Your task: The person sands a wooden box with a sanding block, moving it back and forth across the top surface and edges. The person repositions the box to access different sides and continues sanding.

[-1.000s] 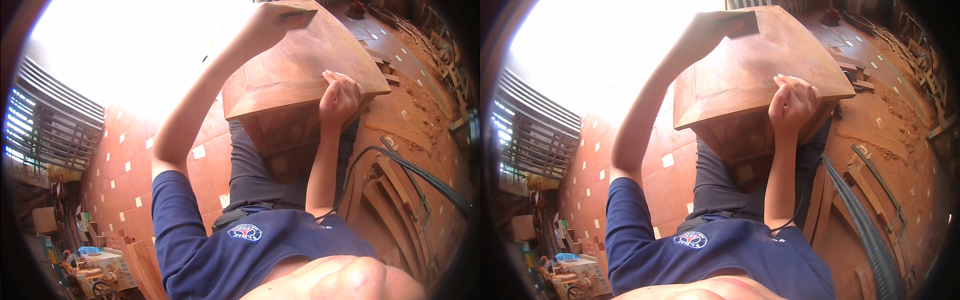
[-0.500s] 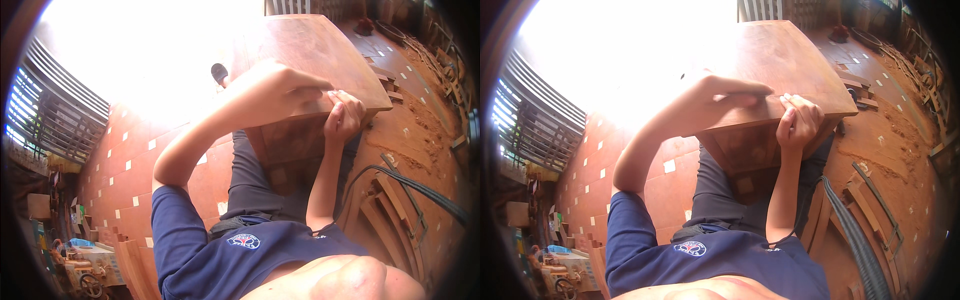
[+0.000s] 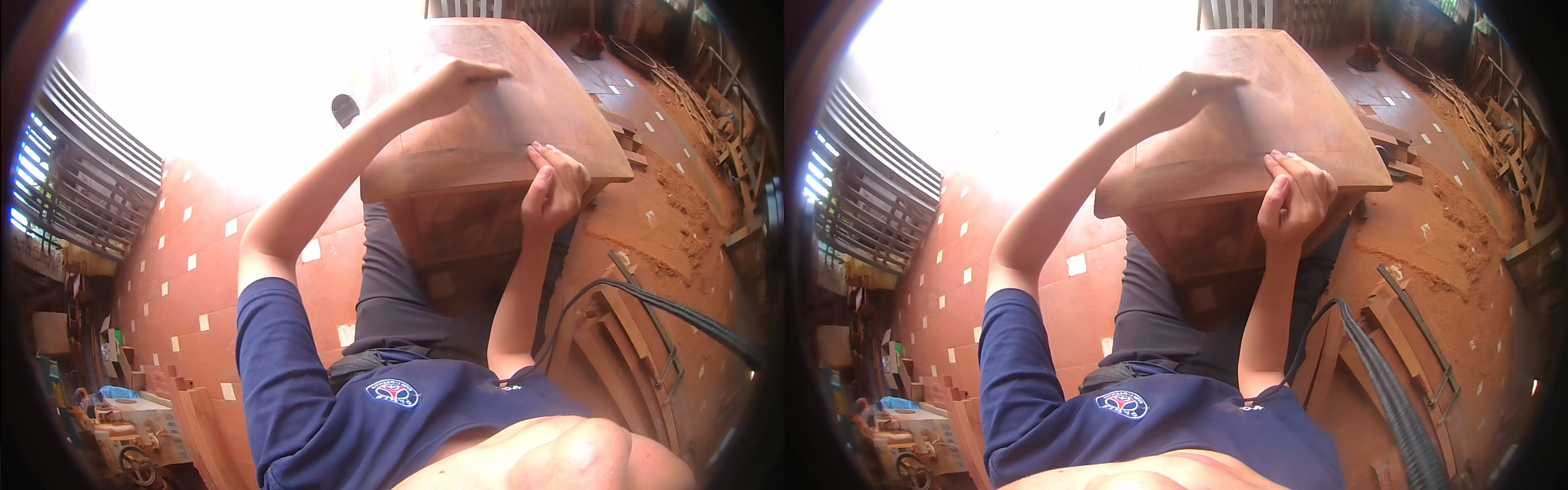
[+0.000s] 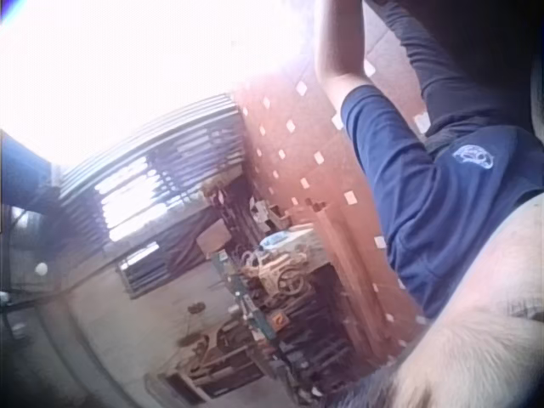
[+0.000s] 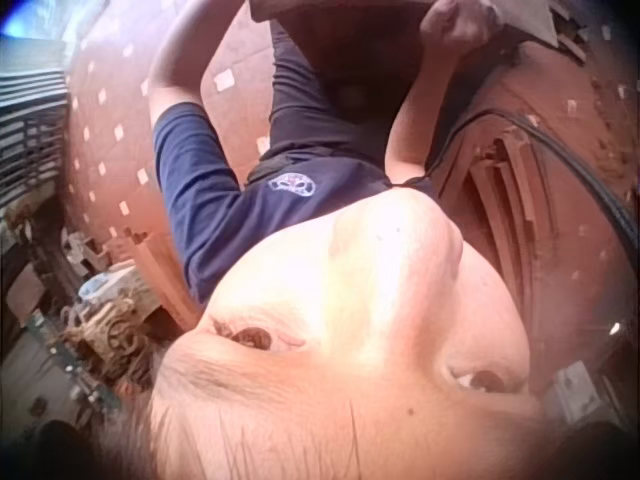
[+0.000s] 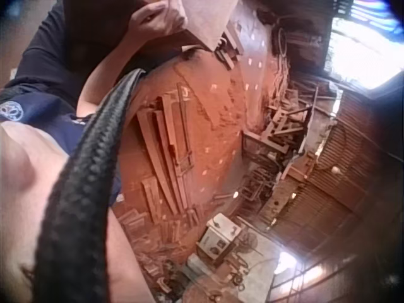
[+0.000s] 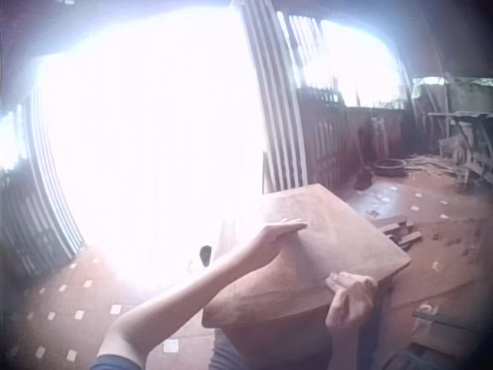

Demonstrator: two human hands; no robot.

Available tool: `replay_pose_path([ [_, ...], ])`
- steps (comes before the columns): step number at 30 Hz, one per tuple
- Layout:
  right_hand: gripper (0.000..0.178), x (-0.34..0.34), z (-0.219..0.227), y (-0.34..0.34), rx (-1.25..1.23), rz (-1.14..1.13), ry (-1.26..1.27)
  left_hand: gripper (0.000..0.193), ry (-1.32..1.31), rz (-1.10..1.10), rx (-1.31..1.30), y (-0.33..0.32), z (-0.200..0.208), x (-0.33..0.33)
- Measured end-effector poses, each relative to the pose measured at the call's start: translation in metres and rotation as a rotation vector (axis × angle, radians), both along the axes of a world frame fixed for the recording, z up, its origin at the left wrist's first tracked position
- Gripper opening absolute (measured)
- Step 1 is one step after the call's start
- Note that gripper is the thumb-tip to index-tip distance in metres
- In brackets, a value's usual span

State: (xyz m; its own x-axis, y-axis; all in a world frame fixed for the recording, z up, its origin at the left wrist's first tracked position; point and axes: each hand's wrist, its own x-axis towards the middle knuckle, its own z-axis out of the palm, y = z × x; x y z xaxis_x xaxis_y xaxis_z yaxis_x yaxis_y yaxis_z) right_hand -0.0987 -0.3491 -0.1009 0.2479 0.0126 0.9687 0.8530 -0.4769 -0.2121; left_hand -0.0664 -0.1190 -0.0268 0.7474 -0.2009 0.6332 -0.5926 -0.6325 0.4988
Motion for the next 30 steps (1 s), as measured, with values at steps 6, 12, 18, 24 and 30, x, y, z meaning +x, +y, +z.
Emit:
replay_pose_path([
  [6,0.031,-0.001,-0.003,0.003,0.012,0.001,0.005,0.028,0.045,0.015,0.169,-0.014,0.025,-0.074],
  [12,0.036,-0.004,-0.002,0.000,-0.019,0.018,0.015,0.035,0.152,-0.106,-0.070,0.006,0.080,-0.124],
  [18,0.035,-0.002,-0.002,0.003,0.024,0.017,0.003,0.039,0.025,0.302,0.084,0.054,0.060,-0.042],
  [24,0.035,-0.002,0.000,0.003,0.007,0.042,0.002,0.030,-0.140,0.180,0.057,0.073,0.005,0.032],
  [30,0.037,-0.004,-0.002,0.001,-0.007,0.034,0.005,0.038,-0.150,0.128,0.332,0.033,-0.009,-0.035],
])
